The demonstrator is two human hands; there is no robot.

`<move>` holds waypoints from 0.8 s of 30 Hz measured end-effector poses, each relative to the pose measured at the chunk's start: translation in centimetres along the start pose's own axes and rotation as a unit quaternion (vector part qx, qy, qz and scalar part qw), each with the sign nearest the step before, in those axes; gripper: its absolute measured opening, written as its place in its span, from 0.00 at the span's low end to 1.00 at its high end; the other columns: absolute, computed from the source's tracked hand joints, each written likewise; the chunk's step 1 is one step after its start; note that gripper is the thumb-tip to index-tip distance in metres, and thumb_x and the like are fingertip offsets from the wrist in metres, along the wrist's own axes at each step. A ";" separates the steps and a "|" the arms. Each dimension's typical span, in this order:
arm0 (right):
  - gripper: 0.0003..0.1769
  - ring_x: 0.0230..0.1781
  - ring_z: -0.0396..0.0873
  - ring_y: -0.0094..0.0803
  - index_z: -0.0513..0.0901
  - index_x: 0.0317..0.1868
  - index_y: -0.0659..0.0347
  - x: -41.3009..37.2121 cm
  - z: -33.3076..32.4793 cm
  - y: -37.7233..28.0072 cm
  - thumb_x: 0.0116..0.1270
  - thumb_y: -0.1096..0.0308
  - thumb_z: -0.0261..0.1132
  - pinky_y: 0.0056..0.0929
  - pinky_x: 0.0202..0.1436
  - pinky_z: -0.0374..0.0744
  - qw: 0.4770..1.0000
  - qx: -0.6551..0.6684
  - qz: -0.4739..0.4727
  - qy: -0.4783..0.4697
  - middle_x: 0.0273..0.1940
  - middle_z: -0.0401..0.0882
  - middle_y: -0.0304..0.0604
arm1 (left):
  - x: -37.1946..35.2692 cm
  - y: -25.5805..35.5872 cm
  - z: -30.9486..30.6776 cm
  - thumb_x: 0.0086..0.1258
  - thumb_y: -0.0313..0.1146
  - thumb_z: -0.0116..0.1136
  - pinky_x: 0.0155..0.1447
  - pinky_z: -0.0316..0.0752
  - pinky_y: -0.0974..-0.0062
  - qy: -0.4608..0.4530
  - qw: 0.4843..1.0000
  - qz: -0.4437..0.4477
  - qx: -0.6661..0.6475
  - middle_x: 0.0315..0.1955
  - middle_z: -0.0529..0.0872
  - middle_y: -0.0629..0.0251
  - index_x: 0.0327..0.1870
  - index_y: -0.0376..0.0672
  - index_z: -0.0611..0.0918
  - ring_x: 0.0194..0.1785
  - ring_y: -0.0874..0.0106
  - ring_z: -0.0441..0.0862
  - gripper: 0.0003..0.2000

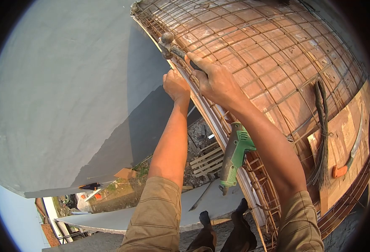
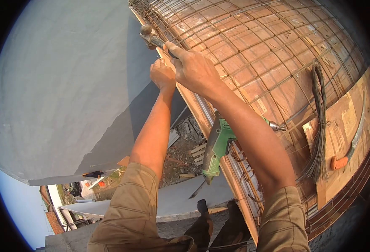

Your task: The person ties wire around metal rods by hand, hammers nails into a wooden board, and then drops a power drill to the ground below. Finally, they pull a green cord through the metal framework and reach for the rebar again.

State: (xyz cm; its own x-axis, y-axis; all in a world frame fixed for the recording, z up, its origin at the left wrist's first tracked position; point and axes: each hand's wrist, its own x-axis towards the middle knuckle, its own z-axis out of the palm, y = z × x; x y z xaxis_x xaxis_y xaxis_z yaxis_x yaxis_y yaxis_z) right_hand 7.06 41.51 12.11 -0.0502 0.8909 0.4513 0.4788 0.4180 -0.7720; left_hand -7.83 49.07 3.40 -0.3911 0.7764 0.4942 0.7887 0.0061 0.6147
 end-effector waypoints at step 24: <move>0.28 0.36 0.84 0.52 0.76 0.69 0.53 0.6 0.4 -1.4 0.66 0.71 0.58 0.50 0.39 0.79 0.988 -0.058 0.086 -0.113 0.35 0.85 0.57 | -0.3 -0.3 -0.2 0.73 0.34 0.53 0.41 0.77 0.61 0.017 0.994 -0.036 -0.104 0.34 0.86 0.52 0.35 0.37 0.84 0.40 0.57 0.84 0.11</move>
State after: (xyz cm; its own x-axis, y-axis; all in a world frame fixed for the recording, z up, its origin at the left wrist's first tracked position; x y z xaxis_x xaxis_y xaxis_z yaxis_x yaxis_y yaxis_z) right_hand 6.00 41.54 13.31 -0.1473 0.9696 0.1954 0.5935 0.2447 -0.7667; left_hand -8.12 48.72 3.21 -0.4623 0.7565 0.4626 0.6439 -0.0723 0.7617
